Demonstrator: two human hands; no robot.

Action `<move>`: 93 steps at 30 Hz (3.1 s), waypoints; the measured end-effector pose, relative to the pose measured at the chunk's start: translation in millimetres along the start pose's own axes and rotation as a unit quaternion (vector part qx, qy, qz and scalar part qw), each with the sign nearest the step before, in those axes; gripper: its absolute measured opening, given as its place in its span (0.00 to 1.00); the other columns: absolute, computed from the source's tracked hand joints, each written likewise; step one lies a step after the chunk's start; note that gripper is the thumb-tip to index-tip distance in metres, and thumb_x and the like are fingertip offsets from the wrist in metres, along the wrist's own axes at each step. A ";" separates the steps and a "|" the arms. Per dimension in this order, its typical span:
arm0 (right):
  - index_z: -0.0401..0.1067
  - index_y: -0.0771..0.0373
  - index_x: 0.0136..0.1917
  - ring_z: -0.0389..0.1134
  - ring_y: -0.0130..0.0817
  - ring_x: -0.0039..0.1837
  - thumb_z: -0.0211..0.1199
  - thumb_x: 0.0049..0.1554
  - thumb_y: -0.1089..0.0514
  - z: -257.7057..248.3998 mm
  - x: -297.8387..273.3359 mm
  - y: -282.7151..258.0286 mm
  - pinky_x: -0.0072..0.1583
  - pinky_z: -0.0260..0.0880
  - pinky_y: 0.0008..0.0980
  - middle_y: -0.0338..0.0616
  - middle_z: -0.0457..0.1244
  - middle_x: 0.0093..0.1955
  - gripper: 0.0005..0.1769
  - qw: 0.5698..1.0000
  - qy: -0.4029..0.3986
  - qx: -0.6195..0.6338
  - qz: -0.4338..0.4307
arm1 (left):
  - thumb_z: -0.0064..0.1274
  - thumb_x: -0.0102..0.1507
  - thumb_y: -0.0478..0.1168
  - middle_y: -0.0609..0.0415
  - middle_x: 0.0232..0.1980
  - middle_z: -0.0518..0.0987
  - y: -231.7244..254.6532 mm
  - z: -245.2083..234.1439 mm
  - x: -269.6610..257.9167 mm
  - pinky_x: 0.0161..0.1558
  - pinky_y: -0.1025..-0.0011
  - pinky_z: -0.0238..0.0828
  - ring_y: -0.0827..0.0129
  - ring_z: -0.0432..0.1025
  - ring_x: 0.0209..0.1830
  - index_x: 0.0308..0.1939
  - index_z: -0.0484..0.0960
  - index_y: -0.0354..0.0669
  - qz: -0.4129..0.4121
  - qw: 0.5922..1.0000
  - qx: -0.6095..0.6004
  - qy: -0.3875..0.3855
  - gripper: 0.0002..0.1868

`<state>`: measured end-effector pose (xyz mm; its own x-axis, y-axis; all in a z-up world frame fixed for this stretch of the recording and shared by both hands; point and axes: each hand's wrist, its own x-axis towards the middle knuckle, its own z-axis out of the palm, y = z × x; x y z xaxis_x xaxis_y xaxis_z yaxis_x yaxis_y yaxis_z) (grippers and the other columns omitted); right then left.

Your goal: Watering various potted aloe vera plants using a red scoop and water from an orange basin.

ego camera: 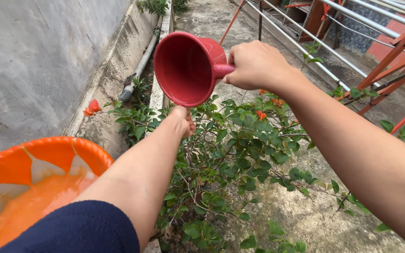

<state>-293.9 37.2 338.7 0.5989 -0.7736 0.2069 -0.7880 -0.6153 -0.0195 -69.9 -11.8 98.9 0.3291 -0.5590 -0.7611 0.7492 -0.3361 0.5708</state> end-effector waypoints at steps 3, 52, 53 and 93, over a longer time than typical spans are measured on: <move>0.80 0.54 0.50 0.73 0.49 0.50 0.71 0.49 0.45 -3.8 5.3 -1.3 0.53 0.71 0.48 0.51 0.71 0.42 0.18 1.000 0.013 0.004 -0.006 | 0.45 0.70 0.51 0.65 0.19 0.51 15.5 9.6 41.9 0.19 0.74 0.44 0.77 0.45 0.17 0.21 0.58 0.51 -0.010 1.000 -0.017 0.011 0.25; 0.80 0.56 0.48 0.73 0.51 0.46 0.71 0.48 0.47 1.2 11.6 5.9 0.50 0.71 0.49 0.52 0.70 0.38 0.16 0.997 0.029 -0.009 -0.069 | 0.46 0.73 0.48 0.65 0.20 0.54 8.1 -12.8 15.5 0.20 0.78 0.45 0.78 0.46 0.17 0.28 0.67 0.49 0.031 0.999 0.039 0.021 0.18; 0.80 0.56 0.48 0.73 0.51 0.46 0.71 0.48 0.47 1.9 8.5 3.1 0.50 0.71 0.49 0.52 0.70 0.38 0.16 0.997 0.030 -0.008 -0.072 | 0.46 0.73 0.48 0.65 0.20 0.54 5.9 -18.3 28.1 0.20 0.78 0.45 0.78 0.46 0.17 0.28 0.67 0.49 0.033 0.999 0.037 0.022 0.18; 0.76 0.58 0.47 0.72 0.50 0.42 0.72 0.49 0.45 1.1 -48.1 -29.4 0.48 0.69 0.49 0.49 0.70 0.36 0.18 0.990 0.001 0.035 -0.139 | 0.46 0.72 0.49 0.61 0.23 0.54 -53.7 -103.7 -6.9 0.21 0.74 0.44 0.75 0.46 0.19 0.29 0.66 0.45 0.017 0.991 -0.024 0.134 0.19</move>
<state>-299.4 92.3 328.2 0.7909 -0.5724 0.2164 -0.5809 -0.8135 -0.0284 -52.8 88.7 41.5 0.4912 -0.3465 -0.7992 0.7586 -0.2808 0.5880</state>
